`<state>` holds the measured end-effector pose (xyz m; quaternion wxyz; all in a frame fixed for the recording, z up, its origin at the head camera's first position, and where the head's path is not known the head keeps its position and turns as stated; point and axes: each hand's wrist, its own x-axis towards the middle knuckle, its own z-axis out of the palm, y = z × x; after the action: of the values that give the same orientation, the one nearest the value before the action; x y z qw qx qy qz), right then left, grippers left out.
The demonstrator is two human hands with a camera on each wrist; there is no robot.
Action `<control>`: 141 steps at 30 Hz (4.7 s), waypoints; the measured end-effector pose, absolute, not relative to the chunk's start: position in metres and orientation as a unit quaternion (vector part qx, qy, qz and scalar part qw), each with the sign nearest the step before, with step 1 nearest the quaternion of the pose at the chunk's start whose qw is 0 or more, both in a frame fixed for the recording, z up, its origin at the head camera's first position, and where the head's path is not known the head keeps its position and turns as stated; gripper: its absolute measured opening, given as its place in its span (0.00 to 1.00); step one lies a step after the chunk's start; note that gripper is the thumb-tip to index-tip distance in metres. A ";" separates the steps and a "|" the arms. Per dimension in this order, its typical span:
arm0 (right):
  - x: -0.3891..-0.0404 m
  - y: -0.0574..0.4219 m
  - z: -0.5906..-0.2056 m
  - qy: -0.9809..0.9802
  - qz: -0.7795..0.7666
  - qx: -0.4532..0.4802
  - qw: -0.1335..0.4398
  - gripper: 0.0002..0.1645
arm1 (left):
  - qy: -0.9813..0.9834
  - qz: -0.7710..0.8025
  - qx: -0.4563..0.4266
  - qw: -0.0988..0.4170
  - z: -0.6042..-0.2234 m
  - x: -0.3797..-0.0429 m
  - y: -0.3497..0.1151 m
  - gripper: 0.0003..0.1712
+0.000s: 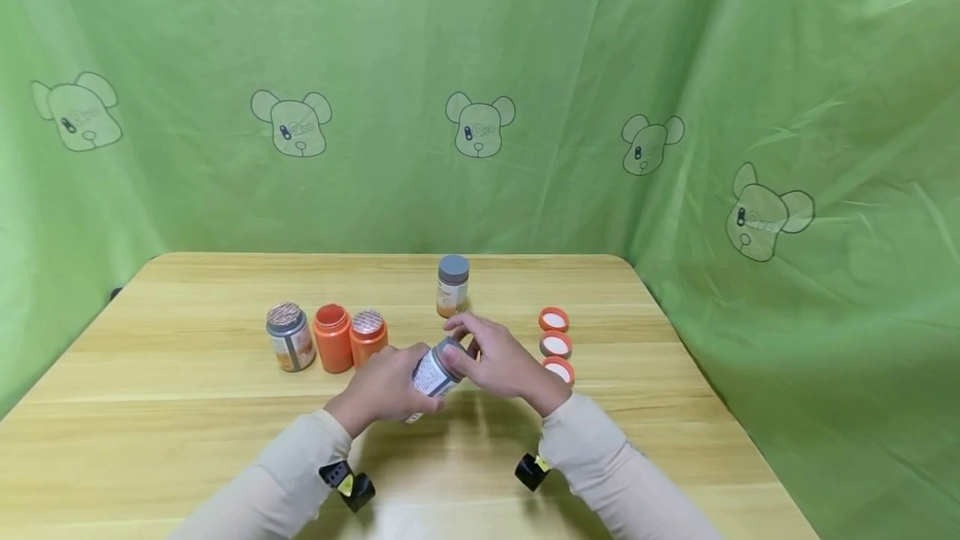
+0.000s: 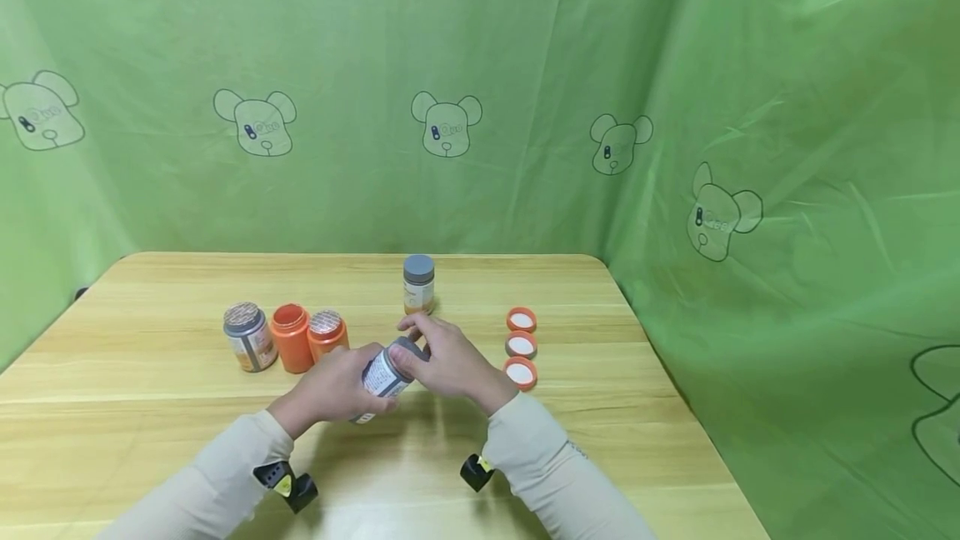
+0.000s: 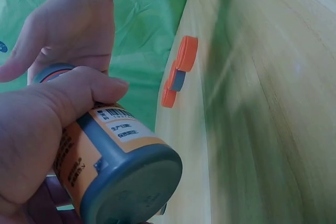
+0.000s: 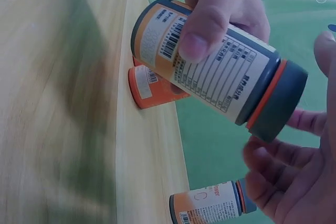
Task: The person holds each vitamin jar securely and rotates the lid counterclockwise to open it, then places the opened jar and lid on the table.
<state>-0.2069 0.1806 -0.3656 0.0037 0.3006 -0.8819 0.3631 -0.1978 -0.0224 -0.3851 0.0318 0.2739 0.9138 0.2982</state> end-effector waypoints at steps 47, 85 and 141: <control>-0.204 0.186 -0.369 -0.869 0.347 0.354 -0.013 0.22 | 0.918 0.280 0.281 0.009 -0.387 -0.196 -0.021 0.31; -0.200 0.185 -0.367 -0.873 0.348 0.337 -0.057 0.22 | 0.919 0.280 0.275 0.029 -0.386 -0.196 -0.020 0.33; -0.200 0.186 -0.371 -0.882 0.351 0.311 -0.044 0.23 | 0.921 0.274 0.275 0.033 -0.389 -0.196 -0.020 0.34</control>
<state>-0.1999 0.1864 -0.3710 -0.0445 0.3110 -0.8819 0.3514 -0.1963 -0.0198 -0.3885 0.0333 0.2745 0.9211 0.2739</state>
